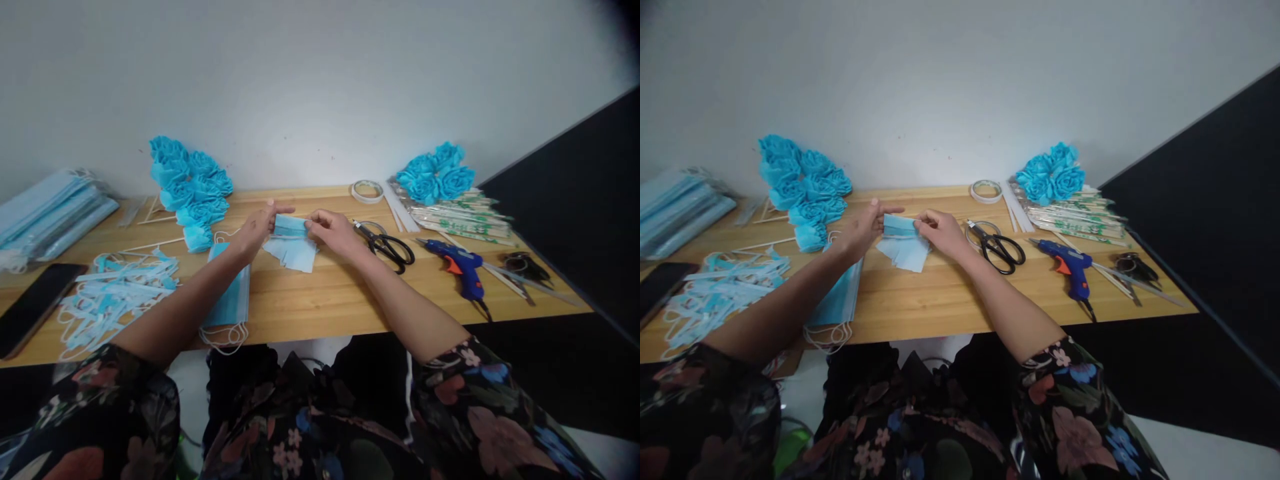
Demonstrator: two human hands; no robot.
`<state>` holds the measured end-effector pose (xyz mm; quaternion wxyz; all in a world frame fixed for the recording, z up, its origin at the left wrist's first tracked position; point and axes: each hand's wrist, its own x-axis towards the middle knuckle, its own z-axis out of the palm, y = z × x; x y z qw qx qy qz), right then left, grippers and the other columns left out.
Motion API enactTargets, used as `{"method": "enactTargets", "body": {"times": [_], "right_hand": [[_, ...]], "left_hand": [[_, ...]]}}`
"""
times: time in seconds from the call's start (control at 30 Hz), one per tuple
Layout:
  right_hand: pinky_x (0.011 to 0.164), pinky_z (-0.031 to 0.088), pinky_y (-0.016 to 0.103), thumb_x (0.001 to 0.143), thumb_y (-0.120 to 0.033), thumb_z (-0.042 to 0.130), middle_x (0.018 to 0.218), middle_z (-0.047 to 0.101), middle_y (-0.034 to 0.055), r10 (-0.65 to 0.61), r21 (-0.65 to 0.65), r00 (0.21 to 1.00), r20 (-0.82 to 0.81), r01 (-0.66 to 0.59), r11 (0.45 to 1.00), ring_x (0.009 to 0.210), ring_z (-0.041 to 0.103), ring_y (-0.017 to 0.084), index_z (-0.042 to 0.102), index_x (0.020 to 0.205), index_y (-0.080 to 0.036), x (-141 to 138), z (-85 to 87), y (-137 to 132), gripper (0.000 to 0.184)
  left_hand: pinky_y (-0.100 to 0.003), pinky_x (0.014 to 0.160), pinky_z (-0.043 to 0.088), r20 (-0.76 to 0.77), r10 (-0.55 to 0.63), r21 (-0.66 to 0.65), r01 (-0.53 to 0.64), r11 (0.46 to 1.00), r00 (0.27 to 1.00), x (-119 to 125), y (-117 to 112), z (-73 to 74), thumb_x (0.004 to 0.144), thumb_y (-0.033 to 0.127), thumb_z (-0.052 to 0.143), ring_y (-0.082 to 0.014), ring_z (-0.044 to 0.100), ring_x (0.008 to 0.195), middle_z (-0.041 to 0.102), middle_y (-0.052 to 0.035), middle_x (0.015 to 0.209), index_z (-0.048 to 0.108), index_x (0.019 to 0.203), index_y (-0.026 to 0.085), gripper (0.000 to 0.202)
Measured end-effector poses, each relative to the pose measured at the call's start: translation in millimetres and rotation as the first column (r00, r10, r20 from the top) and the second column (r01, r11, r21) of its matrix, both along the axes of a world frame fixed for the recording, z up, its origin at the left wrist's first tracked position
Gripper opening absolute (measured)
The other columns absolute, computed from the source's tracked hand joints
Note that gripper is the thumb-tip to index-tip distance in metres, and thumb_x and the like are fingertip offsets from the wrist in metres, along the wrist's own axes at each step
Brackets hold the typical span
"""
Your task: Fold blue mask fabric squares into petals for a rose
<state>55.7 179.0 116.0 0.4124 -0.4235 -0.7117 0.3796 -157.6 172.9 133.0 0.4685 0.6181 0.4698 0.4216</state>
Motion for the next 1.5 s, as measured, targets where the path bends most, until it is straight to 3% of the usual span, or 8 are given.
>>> {"method": "enactTargets", "body": {"times": [0.13,0.33,0.77,0.97,1.1,1.23,1.37,1.5], "right_hand": [[0.070,0.041,0.027,0.084,-0.047,0.065,0.076,0.065,-0.0025,-0.061,-0.063,0.986,-0.158,0.052,0.997,0.071,0.056,0.014,0.069,0.082,-0.019,1,0.8,2,0.028],[0.072,0.047,0.027,0.079,-0.052,0.071,0.075,0.065,-0.0026,-0.094,-0.182,0.952,-0.290,0.042,0.982,0.072,0.057,0.014,0.070,0.082,-0.020,-1,-1.5,2,0.032],[0.069,0.047,0.027,0.068,-0.054,0.080,0.074,0.061,-0.0038,-0.030,-0.246,0.944,-0.327,-0.054,0.968,0.071,0.056,0.013,0.065,0.086,-0.021,-2,4.6,-4,0.040],[0.066,0.043,0.026,0.077,-0.044,0.070,0.070,0.055,-0.0050,-0.154,-0.108,0.962,-0.224,0.133,0.985,0.069,0.051,0.013,0.058,0.077,-0.022,-2,2.5,-3,0.025],[0.065,0.044,0.027,0.081,-0.040,0.065,0.070,0.059,-0.0040,-0.230,-0.004,0.968,-0.100,0.231,0.973,0.068,0.053,0.014,0.062,0.080,-0.022,-4,6.1,-7,0.019],[0.077,0.053,0.031,0.084,-0.037,0.065,0.098,0.075,0.0026,-0.050,0.078,0.998,-0.042,0.053,0.996,0.088,0.066,0.018,0.073,0.103,-0.022,-9,13.3,-18,0.025],[0.079,0.056,0.033,0.091,-0.036,0.058,0.119,0.075,0.0061,0.104,0.071,0.995,-0.008,-0.103,0.992,0.101,0.069,0.020,0.071,0.122,-0.026,-10,16.8,-25,0.035],[0.074,0.055,0.033,0.093,-0.037,0.056,0.116,0.076,0.0065,-0.015,0.054,0.998,-0.060,0.018,0.998,0.093,0.069,0.020,0.070,0.124,-0.024,-4,15.3,-19,0.037]], "left_hand": [[-0.038,0.080,0.057,0.194,-0.029,-0.088,0.047,0.995,0.980,8,-2,-2.5,0.091,0.080,0.042,-0.0278,0.074,0.094,0.079,-0.0150,0.098,0.072,0.116,0.012,0.079],[-0.031,0.076,0.054,0.118,-0.002,-0.050,0.008,0.999,0.993,8,-8,-8.4,0.070,0.054,0.084,-0.0210,0.072,0.082,0.079,-0.0075,0.092,0.075,0.104,0.016,0.051],[-0.029,0.064,0.048,0.118,0.036,0.015,-0.038,0.999,0.992,7,-12,-7.5,0.074,0.043,0.078,-0.0154,0.061,0.061,0.070,-0.0018,0.064,0.073,0.091,0.017,0.031],[-0.027,0.067,0.050,0.123,0.252,0.139,-0.268,0.953,0.960,10,-14,-8.8,0.079,0.037,0.072,-0.0159,0.065,0.077,0.074,-0.0051,0.091,0.071,0.111,0.016,0.038],[-0.036,0.089,0.055,0.066,0.110,0.153,-0.119,0.981,0.992,18,-28,-1.9,0.082,0.039,0.073,-0.0235,0.069,0.103,0.076,-0.0102,0.115,0.075,0.111,0.018,0.036],[-0.040,0.100,0.055,0.264,-0.077,0.049,0.067,0.997,0.961,28,-35,-2.2,0.077,0.035,0.082,-0.0277,0.066,0.122,0.073,-0.0095,0.130,0.071,0.124,0.023,0.050],[-0.039,0.094,0.059,0.459,0.018,-0.084,0.023,0.996,0.888,26,-26,-12.3,0.079,0.034,0.081,-0.0264,0.072,0.110,0.077,-0.0107,0.117,0.072,0.113,0.017,0.039],[-0.037,0.087,0.061,0.533,0.123,-0.184,-0.027,0.983,0.837,16,-16,-17.6,0.078,0.023,0.078,-0.0248,0.075,0.100,0.077,-0.0136,0.115,0.070,0.110,0.012,0.035]]}}
